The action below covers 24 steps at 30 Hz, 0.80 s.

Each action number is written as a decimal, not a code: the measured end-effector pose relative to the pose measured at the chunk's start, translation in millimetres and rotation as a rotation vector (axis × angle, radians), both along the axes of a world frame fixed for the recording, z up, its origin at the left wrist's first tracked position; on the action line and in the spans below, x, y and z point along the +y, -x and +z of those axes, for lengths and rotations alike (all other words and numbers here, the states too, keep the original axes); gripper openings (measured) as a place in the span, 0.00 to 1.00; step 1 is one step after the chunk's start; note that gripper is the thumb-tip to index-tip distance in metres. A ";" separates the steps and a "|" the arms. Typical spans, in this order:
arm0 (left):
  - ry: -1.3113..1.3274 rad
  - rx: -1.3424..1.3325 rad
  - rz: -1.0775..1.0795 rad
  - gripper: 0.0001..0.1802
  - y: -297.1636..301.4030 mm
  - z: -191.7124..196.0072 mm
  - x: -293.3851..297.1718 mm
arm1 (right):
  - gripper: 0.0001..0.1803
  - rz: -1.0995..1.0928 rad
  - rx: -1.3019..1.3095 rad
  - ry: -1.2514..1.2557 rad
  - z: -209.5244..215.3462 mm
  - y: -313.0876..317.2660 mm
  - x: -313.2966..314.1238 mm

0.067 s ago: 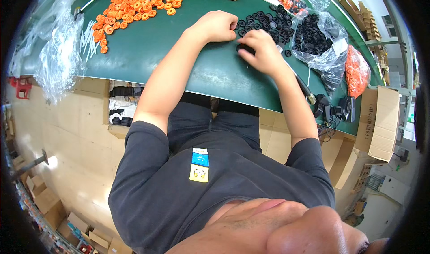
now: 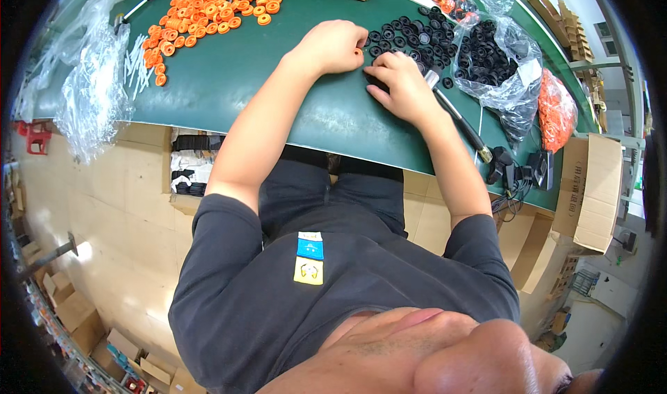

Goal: The person assembles circular components by joining orange rings with black caps by hand, tapping them together with a small hammer, and placing the assembled pieces into a cardboard box.

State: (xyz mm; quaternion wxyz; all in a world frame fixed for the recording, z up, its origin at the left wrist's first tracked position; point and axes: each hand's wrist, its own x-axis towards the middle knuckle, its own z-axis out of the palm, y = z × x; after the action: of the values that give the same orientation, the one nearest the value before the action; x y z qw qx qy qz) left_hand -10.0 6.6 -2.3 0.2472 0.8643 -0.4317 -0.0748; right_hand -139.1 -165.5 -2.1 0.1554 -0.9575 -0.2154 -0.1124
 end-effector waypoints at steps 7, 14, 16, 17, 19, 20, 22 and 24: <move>0.187 -0.118 0.004 0.10 12.0 -13.6 -4.1 | 0.15 -0.075 -0.079 -0.096 -12.7 3.8 -1.8; 0.555 0.386 0.105 0.11 24.9 -12.6 -17.2 | 0.17 -0.195 -0.063 -0.665 -2.5 11.6 -6.1; 0.654 0.527 0.071 0.13 27.2 -15.8 -22.6 | 0.20 -0.240 -0.127 -0.768 -3.6 12.1 -12.5; 0.647 0.534 0.068 0.13 29.1 -16.2 -25.2 | 0.18 -0.253 -0.145 -0.834 -5.3 13.1 -15.4; 0.720 0.754 -0.028 0.16 34.9 -14.2 -27.4 | 0.15 -0.261 -0.151 -1.032 -5.8 12.9 -15.8; 0.713 0.758 -0.028 0.16 37.1 -12.7 -28.0 | 0.15 -0.266 -0.148 -1.038 -4.5 12.8 -15.8; 0.771 0.759 -0.062 0.19 39.4 -10.3 -27.9 | 0.12 -0.221 -0.175 -1.136 -0.9 12.5 -14.9; 0.789 0.835 -0.067 0.20 38.9 -10.2 -26.8 | 0.11 -0.235 -0.176 -1.094 2.2 13.5 -18.2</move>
State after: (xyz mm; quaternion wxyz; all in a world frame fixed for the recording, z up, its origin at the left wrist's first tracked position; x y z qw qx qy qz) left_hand -49.0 -20.2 -12.5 0.6978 0.5899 -0.3197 -0.2506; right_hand -152.6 -183.7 0.0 0.5969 -0.7421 -0.0298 -0.3034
